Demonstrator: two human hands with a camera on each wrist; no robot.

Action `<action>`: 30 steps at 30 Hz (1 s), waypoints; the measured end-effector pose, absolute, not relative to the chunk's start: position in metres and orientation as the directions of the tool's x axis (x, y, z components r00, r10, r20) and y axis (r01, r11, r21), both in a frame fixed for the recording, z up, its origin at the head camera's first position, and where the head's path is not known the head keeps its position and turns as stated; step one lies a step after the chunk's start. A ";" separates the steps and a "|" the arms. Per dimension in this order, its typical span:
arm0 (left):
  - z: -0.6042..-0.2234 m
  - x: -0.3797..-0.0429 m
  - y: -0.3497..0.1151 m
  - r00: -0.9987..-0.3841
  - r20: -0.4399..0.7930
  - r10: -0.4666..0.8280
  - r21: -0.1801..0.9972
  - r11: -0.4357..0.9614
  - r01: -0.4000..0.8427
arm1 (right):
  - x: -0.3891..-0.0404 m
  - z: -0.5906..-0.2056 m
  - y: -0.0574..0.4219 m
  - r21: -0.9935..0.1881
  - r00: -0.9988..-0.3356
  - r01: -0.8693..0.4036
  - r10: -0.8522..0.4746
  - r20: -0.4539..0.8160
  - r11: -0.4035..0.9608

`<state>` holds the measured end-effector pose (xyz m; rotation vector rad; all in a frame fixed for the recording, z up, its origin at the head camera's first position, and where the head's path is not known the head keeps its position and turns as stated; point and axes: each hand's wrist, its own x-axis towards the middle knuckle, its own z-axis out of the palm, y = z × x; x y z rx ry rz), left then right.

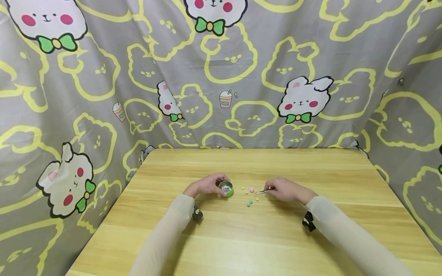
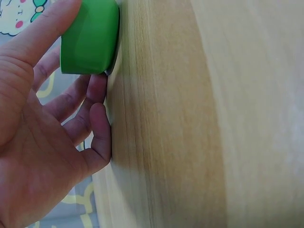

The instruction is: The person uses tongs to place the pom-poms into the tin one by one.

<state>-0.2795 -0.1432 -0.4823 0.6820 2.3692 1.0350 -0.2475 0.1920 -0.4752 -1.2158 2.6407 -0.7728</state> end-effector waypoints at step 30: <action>-0.481 -0.280 -0.143 -0.769 -0.212 0.603 0.763 0.594 0.256 | -0.245 -0.483 0.194 -0.482 -0.659 -0.673 -0.751 0.045 0.561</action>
